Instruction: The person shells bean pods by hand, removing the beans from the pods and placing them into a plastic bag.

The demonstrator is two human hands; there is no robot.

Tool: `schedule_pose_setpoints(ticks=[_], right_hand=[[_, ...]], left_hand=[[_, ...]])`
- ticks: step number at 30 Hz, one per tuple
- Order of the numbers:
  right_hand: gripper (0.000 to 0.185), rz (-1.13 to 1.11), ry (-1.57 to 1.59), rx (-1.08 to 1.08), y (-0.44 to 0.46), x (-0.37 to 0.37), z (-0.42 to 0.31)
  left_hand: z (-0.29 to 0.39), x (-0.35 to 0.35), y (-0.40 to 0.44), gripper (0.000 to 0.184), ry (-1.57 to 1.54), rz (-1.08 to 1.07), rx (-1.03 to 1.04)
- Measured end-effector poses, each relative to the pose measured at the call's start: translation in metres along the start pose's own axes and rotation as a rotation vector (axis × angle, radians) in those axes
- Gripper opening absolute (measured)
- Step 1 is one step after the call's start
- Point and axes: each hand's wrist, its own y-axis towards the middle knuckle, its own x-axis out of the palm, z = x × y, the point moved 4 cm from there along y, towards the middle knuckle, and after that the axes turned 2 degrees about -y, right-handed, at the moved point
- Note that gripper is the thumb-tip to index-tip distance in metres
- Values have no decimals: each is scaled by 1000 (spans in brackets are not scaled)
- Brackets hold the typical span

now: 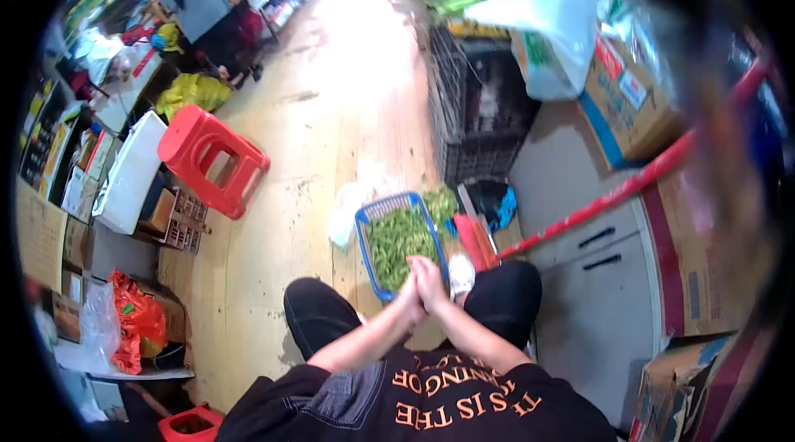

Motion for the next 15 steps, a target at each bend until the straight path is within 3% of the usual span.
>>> schedule_pose_setpoints(ticks=[1, 3, 4, 5, 7, 9, 10, 11, 13, 14, 15], right_hand=[[24, 139, -313, -319, 1, 6, -9], [25, 43, -346, -287, 19, -2, -21], [27, 76, -445, -182, 27, -7, -5], [30, 111, -540, -72, 31, -11, -2], [34, 108, -511, -99, 30, -4, 3], [35, 27, -404, -98, 19, 14, -10], [37, -6, -373, -165, 9, 24, -24], [37, -161, -457, -110, -6, 34, -52], [36, -120, -713, -382, -20, 54, -51], [35, -140, -700, -372, -14, 52, -59], [35, -162, -676, -351, -7, 52, -68]], left_hand=[[-4, 20, -14, 51, -217, -186, 43], [4, 37, -40, 56, -258, -177, 44], [7, 38, -59, 58, -88, -193, -54], [14, 43, -75, 59, 30, -147, -4], [23, 32, -84, 59, 99, -181, 37], [32, 7, -85, 47, 160, -125, 148], [33, -3, -87, 45, 56, -104, 147], [33, -22, -74, 48, 48, -98, 149], [47, -23, -83, 44, -34, -167, 258], [62, -8, -119, 40, -70, -205, 162], [70, -6, -126, 39, 55, -202, 270]])
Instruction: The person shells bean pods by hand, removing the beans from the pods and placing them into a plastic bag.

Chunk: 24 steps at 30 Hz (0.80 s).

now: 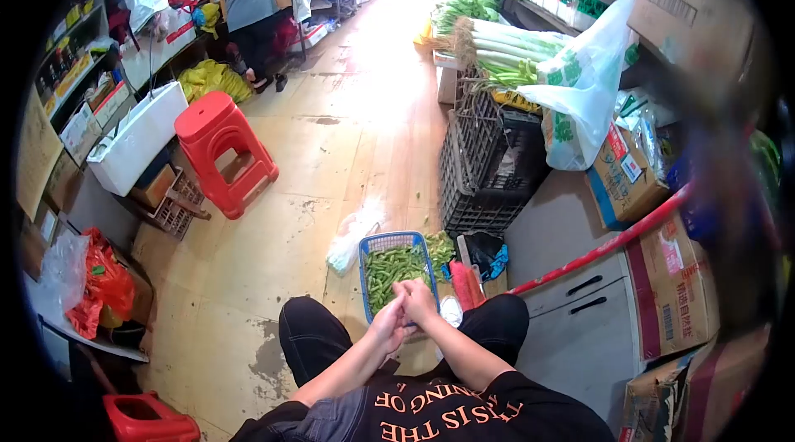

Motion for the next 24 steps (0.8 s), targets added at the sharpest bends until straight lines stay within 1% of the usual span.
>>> schedule_pose_setpoints(ticks=[1, 2, 3, 4, 6, 7, 8, 9, 10, 11, 12, 13, 14, 15, 16, 17, 18, 19, 20, 22, 24], right_hand=[[35, -22, 30, 13, 9, -7, -1], [28, -7, 59, 7, 23, -7, 16], [24, 35, 12, -12, 29, -18, 16], [21, 77, -34, -32, 37, -30, 14], [17, 62, -119, -106, 51, -44, 19], [16, 39, -132, -55, 54, -57, 6], [15, 83, -106, -163, 61, -59, 13], [15, 67, -116, -150, 66, -65, 8], [14, 49, -126, -132, 72, -70, 4], [14, 35, -119, -170, 81, -72, 3], [14, 14, -111, -199, 88, -72, 4], [15, 29, -54, -217, 92, -76, -8], [15, -5, -33, -216, 102, -71, -2], [16, -63, 163, -159, 113, -62, 7], [17, -153, 417, -135, 121, -62, -6], [19, -155, 503, -75, 129, -62, -11], [19, -160, 579, -15, 137, -63, -18], [20, -214, 732, 115, 142, -64, -21], [21, -258, 884, 236, 151, -63, -23], [22, -222, 1119, 315, 165, -56, -17], [21, -242, 1294, 440, 173, -45, 4]], left_hand=[[6, 3, -1, 39, 133, -8, 95], [11, 4, -2, 39, 266, -13, 185], [30, 14, -8, 43, 253, -145, 277], [47, 25, -18, 29, 285, -73, 424], [81, 33, -26, 17, 389, -109, 617], [100, 39, -35, 12, 420, -45, 673], [117, 43, -40, 10, 452, 21, 726], [130, 42, -37, 15, 460, 61, 781], [146, 47, -40, 29, 507, -3, 844], [161, 56, -36, 44, 477, -196, 1069], [183, 67, -45, 47, 705, -156, 1255], [200, 78, -50, 42, 766, -205, 1319], [215, 91, -57, 39, 751, -207, 1381], [227, 105, -69, 38, 682, -216, 1390], [239, 108, -73, 43, 668, -248, 1464], [250, 113, -75, 46, 579, -360, 1561], [257, 108, -76, 51, 600, -391, 1625], [264, 103, -76, 56, 619, -422, 1689], [271, 98, -72, 55, 651, -448, 1768], [270, 82, -60, 54, 687, -457, 1841], [267, 66, -43, 53, 722, -446, 1875]])
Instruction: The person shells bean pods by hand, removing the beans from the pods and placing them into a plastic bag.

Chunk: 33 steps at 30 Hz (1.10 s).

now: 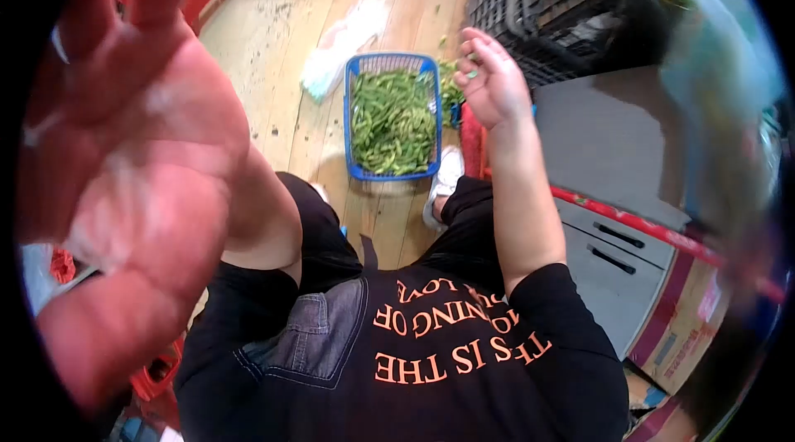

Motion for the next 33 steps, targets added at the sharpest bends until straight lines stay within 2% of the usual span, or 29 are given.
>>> schedule_pose_setpoints(ticks=[2, 4, 15, 33], right_hand=[[19, 38, 169, 1, 10, -5, -3], [19, -15, 144, -67, 16, -6, -11], [19, 6, 164, 69, 46, -13, 7], [19, -72, 169, 101, 50, -9, 17]], left_hand=[[-11, -3, -13, 53, 27, -14, -6], [-20, -6, -21, 52, 51, -21, -23], [-58, -14, -43, 46, 77, -43, -60], [-49, -16, -40, 38, 114, -43, -72]])
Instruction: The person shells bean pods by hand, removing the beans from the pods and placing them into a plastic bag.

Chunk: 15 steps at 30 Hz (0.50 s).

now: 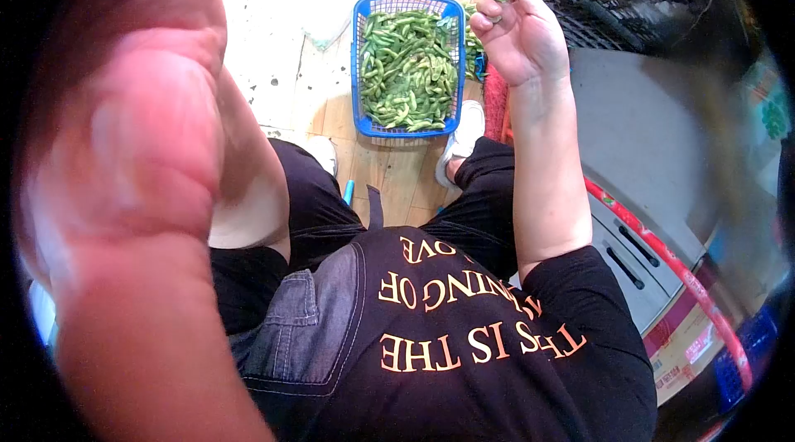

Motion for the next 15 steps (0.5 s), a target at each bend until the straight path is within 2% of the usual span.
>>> schedule_pose_setpoints(ticks=[13, 14, 15], right_hand=[[16, 26, -17, 8, 4, 7, 4], [17, -60, 13, 11, 4, 5, 3], [15, 14, 25, 4, 4, 5, 3]], left_hand=[[0, 0, 4, 32, 27, 17, -33], [-3, 0, 3, 32, 36, 18, -46], [-2, 2, 3, 32, 40, 16, -53]])
